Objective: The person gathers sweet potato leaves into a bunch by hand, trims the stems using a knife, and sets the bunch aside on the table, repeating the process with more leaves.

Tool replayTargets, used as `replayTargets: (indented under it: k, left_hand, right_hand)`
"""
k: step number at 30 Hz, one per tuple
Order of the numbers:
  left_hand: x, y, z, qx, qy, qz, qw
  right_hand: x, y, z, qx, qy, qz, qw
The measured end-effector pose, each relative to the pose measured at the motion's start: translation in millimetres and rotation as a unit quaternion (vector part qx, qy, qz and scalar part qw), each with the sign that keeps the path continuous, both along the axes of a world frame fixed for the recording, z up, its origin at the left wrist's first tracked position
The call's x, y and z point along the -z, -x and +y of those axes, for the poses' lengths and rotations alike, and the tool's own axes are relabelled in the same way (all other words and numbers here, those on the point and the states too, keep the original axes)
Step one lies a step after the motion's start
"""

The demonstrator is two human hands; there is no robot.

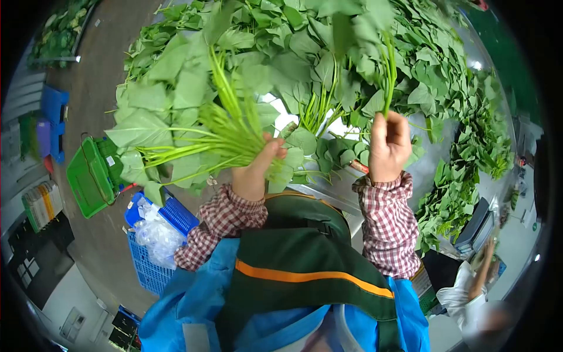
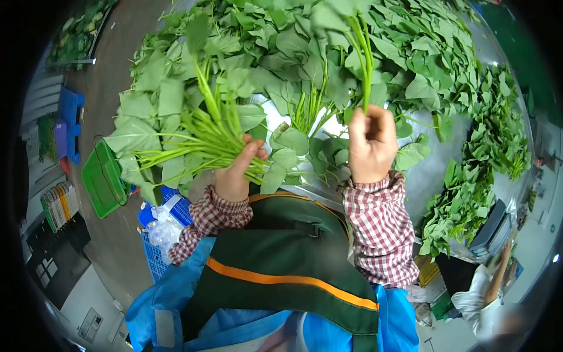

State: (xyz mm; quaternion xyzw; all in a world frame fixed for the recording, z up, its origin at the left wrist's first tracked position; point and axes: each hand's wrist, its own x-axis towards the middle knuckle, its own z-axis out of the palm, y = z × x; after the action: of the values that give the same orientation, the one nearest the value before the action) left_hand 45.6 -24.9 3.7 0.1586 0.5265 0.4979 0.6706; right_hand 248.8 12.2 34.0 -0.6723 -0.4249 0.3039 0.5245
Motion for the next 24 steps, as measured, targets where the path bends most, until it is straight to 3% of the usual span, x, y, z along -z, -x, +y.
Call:
replayTargets:
  k: [2,4,5,6,7,9,10,12,13,16,17,18,19,20,21,22,23,24]
  left_hand:
    - [7,-12,-1,0.061,-0.029,-0.01,0.998]
    - [23,-33,-4,0.067,-0.048,-0.043,0.996]
    - [27,-40,-3,-0.001,-0.01,-0.081,0.997]
    - [30,-35,-1,0.019,0.013,-0.111,0.994]
    - [34,-27,-2,0.038,0.041,-0.143,0.988]
    - [32,-18,-7,0.065,0.08,-0.17,0.98]
    - [31,-18,-9,0.058,0.066,-0.162,0.983]
    - [26,-20,-6,0.047,0.025,-0.145,0.988]
    - [20,-21,-4,0.044,0.017,-0.101,0.994]
    - [3,-6,2,0.015,0.086,-0.132,0.987]
    - [-7,2,7,0.0,0.061,-0.151,0.987]
    - [-20,11,11,-0.013,-0.007,-0.166,0.986]
    - [-27,21,14,-0.024,-0.077,-0.179,0.98]
    - [-28,32,18,-0.014,-0.041,-0.13,0.991]
    - [-28,43,23,-0.004,-0.005,-0.079,0.997]
    - [-29,55,28,0.01,0.032,-0.027,0.999]
    - [-26,70,30,0.019,0.034,-0.049,0.998]
    - [-18,86,33,0.029,0.032,-0.07,0.997]
  right_hand:
    - [16,12,2,-0.122,-0.007,-0.302,0.945]
    - [23,43,-19,-0.291,0.081,-0.3,0.905]
    - [27,51,-31,-0.3,0.02,-0.224,0.927]
    - [25,51,-37,-0.315,-0.017,-0.195,0.929]
    - [31,45,-44,-0.262,0.077,-0.054,0.96]
    - [35,28,-48,-0.145,0.255,0.079,0.953]
    - [42,26,-40,-0.138,0.218,0.086,0.962]
    - [39,30,-21,-0.285,0.314,0.236,0.874]
    - [45,33,-23,-0.276,0.342,0.288,0.851]
    - [34,46,-41,-0.1,0.233,0.378,0.89]
    - [37,36,-51,-0.047,0.254,0.386,0.885]
    - [44,12,-58,-0.065,0.29,0.37,0.88]
    - [58,-16,-68,-0.166,0.339,0.207,0.903]
    - [72,-38,-74,-0.262,0.372,0.035,0.89]
    - [77,-47,-77,-0.234,0.316,-0.181,0.902]
    - [80,-50,-81,-0.19,0.244,-0.386,0.869]
    - [66,-44,-60,-0.15,0.183,-0.318,0.918]
    - [68,-47,-42,-0.142,0.231,-0.221,0.937]
